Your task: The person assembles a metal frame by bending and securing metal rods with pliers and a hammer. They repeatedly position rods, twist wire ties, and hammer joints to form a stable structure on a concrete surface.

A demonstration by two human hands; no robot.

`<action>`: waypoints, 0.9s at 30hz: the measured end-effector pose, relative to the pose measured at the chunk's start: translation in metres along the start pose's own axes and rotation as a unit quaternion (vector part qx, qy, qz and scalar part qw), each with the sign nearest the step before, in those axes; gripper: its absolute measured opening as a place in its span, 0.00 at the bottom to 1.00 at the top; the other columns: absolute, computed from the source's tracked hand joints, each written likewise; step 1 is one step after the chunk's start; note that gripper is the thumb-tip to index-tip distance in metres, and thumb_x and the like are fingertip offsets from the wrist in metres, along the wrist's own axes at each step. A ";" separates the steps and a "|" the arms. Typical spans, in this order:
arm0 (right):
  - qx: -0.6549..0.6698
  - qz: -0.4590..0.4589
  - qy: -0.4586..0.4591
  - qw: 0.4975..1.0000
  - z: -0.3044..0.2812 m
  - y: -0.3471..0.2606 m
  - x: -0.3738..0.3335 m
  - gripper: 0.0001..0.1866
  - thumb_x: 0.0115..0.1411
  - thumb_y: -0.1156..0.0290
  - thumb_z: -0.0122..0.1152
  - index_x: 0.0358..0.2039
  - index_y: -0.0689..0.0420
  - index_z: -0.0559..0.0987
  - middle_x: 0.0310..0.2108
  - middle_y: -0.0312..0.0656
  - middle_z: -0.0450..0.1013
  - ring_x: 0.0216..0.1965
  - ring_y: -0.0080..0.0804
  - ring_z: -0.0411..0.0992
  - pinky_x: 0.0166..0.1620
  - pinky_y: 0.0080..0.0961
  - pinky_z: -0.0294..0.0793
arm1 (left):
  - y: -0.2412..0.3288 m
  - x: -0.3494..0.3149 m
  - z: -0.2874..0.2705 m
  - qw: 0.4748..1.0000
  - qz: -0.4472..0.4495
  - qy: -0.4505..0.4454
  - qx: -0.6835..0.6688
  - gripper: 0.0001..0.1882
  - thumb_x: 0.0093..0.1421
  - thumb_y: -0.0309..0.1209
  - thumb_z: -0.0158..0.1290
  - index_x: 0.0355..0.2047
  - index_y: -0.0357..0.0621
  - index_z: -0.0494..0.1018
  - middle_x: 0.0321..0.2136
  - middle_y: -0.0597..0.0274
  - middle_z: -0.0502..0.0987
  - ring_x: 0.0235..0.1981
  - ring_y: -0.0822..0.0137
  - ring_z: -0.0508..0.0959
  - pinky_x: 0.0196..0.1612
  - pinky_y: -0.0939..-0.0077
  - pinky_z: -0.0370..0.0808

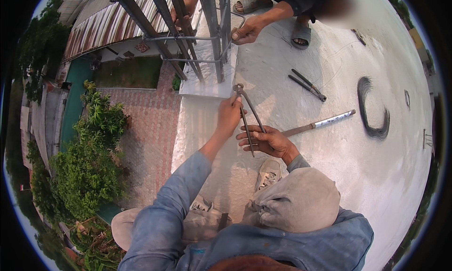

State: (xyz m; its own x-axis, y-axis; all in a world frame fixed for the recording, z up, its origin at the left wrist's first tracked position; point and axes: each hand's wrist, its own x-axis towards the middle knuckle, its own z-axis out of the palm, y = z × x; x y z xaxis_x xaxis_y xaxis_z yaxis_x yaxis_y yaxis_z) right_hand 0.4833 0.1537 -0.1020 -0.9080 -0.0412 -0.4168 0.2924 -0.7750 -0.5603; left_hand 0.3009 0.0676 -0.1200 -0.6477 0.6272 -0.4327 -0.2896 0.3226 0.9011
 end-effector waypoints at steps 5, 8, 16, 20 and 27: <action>0.000 0.015 0.100 0.995 -0.003 0.028 -0.006 0.34 0.68 0.70 0.63 0.70 0.67 0.63 0.60 0.55 0.74 0.59 0.46 0.75 0.64 0.47 0.75 | -0.053 0.009 -0.010 0.979 0.065 0.049 0.189 0.15 0.71 0.33 0.51 0.36 0.33 0.80 0.22 0.51 0.79 0.27 0.54 0.84 0.34 0.58 0.77; 0.037 0.006 0.086 0.996 -0.001 0.030 -0.005 0.34 0.69 0.74 0.56 0.71 0.72 0.59 0.63 0.60 0.71 0.64 0.49 0.72 0.68 0.48 0.70 | -0.061 0.013 -0.011 0.976 0.106 0.082 0.172 0.13 0.70 0.32 0.52 0.34 0.34 0.79 0.22 0.50 0.79 0.26 0.53 0.82 0.34 0.57 0.76; 0.061 -0.041 0.057 0.996 -0.008 0.014 0.001 0.36 0.63 0.78 0.56 0.71 0.72 0.60 0.65 0.62 0.68 0.63 0.49 0.73 0.69 0.48 0.68 | -0.036 0.029 -0.029 0.999 0.032 -0.006 -0.018 0.13 0.72 0.32 0.52 0.35 0.33 0.78 0.24 0.64 0.73 0.25 0.70 0.74 0.33 0.69 0.78; 0.136 -0.052 0.012 0.989 -0.004 0.015 0.000 0.34 0.63 0.80 0.55 0.69 0.71 0.62 0.61 0.60 0.73 0.59 0.45 0.76 0.66 0.46 0.73 | -0.034 0.032 -0.048 0.998 0.011 -0.038 -0.047 0.12 0.74 0.33 0.52 0.37 0.39 0.80 0.23 0.69 0.74 0.27 0.74 0.74 0.35 0.74 0.76; 0.123 -0.025 -0.012 0.992 -0.003 0.015 -0.007 0.32 0.66 0.78 0.58 0.69 0.71 0.63 0.58 0.60 0.75 0.50 0.43 0.82 0.62 0.49 0.77 | -0.038 0.028 -0.075 0.975 0.147 0.000 0.167 0.09 0.74 0.26 0.51 0.41 0.33 0.79 0.28 0.59 0.81 0.30 0.71 0.80 0.36 0.71 0.78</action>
State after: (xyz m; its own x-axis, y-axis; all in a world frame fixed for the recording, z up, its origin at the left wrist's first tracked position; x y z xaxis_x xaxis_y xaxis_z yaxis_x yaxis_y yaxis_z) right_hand 0.4946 0.1436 -0.1098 -0.9274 -0.0111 -0.3739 0.1673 -0.9064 -0.3879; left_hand 0.2407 0.0193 -0.1643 -0.6678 0.7274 -0.1579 0.1534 0.3421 0.9270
